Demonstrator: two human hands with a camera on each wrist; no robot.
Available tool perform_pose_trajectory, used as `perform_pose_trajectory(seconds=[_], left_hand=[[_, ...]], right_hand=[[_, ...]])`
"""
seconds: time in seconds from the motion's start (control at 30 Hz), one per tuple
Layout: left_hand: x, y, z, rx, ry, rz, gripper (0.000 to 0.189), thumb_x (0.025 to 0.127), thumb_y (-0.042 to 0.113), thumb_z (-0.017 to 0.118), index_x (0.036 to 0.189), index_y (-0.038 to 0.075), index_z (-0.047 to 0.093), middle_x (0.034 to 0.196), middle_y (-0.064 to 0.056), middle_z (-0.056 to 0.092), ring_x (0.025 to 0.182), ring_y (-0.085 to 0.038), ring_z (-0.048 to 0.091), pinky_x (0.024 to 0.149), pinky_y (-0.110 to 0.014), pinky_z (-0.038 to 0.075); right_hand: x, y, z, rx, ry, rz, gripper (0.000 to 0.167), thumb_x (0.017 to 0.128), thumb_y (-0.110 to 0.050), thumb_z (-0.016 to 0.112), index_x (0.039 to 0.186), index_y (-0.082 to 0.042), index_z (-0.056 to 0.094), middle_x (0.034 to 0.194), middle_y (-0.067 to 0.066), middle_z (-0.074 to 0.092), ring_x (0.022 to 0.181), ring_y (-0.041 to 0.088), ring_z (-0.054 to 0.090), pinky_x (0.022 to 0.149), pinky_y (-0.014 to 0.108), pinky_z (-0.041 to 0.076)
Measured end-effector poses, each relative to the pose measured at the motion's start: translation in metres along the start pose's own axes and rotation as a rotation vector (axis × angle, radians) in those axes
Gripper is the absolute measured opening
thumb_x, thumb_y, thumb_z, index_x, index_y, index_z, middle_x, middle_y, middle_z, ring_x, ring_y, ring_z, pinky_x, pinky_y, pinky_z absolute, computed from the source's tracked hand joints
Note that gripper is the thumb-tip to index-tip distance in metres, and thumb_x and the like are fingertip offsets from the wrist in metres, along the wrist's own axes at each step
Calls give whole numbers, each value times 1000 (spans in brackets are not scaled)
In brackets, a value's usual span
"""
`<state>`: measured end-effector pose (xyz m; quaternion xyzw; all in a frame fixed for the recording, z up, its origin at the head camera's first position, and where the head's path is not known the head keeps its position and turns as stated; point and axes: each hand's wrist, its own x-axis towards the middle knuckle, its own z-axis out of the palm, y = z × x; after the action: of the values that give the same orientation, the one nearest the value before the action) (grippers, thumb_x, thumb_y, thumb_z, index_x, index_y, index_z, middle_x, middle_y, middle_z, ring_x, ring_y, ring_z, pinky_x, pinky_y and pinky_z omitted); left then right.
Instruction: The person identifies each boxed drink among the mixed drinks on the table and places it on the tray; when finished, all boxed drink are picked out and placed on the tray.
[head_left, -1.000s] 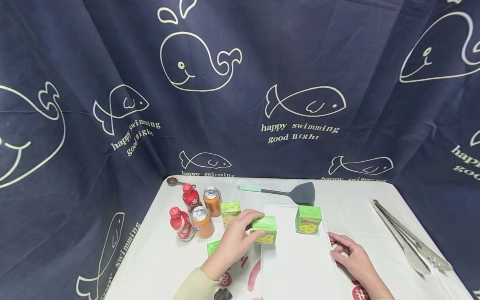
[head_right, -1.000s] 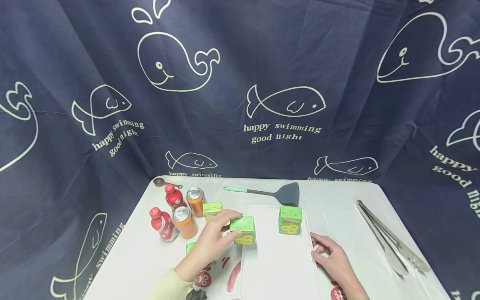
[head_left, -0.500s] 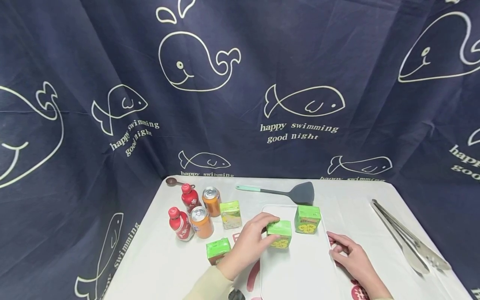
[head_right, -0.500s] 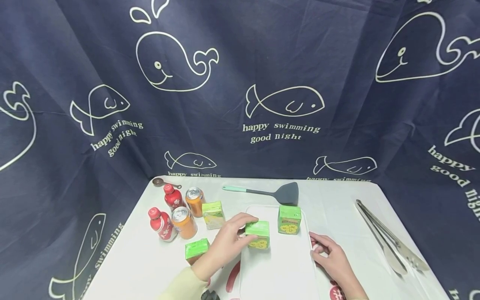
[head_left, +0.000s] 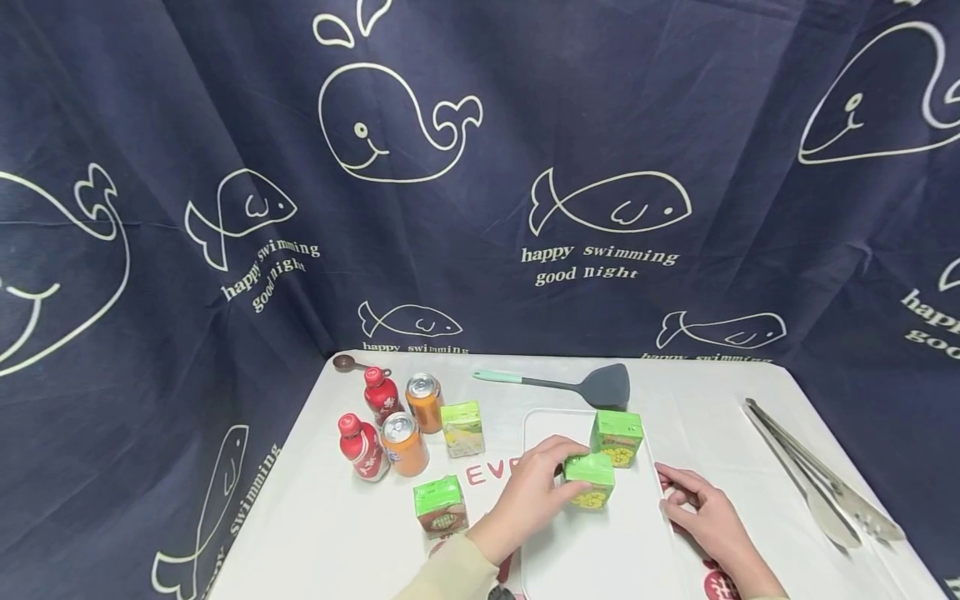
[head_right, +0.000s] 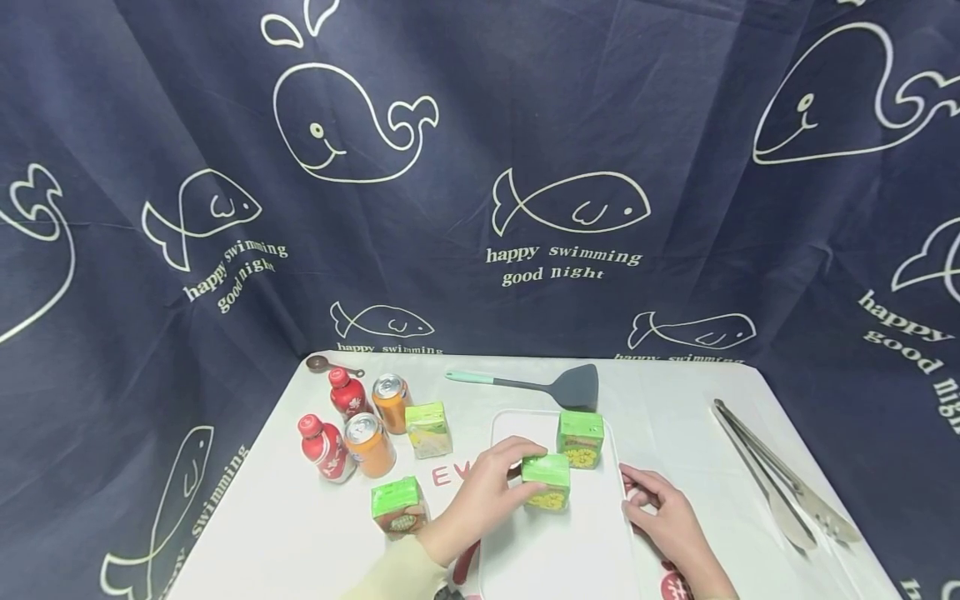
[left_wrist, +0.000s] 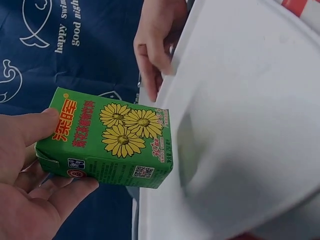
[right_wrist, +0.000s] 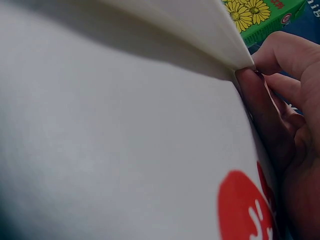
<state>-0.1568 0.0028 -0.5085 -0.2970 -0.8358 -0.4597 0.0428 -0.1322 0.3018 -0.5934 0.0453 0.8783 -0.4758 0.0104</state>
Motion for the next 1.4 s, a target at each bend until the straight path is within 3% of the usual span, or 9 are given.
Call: perform_pose_trajectory(seconds=[0.2,0.5,0.8,1.4], left_hand=[[4,0,16,2,-4,34,38,92,21,82,127,11,71,123,7,68,109,1,61,91,-18,55],[7,3,34,85,8,60,40,90,24,84,126,11,72,122,9,68,114,0,61,100,-15,48],[8,11,50,153,-29,63,40,91,29,83,128,15,72,127,10,67,118,1,59,103,-15,45],[6,10,61,170,-2,108,40,92,30,83,127,17,71,127,12,66,121,3,57,105,-10,40]], right_hand=[[0,0,0,14,-1,-2,61,88,-5,78,145,1,58,124,15,62,81,9,60,65,23,55],[0,0,0,8,-4,3,60,88,-6,78,145,0,58,123,15,62,80,9,60,63,24,56],[-1,-2,0,33,-6,-17,60,88,-2,76,145,1,58,124,16,61,80,7,60,60,27,59],[-2,-2,0,22,-9,-13,62,86,-1,74,146,1,57,128,17,60,85,7,58,62,25,57]])
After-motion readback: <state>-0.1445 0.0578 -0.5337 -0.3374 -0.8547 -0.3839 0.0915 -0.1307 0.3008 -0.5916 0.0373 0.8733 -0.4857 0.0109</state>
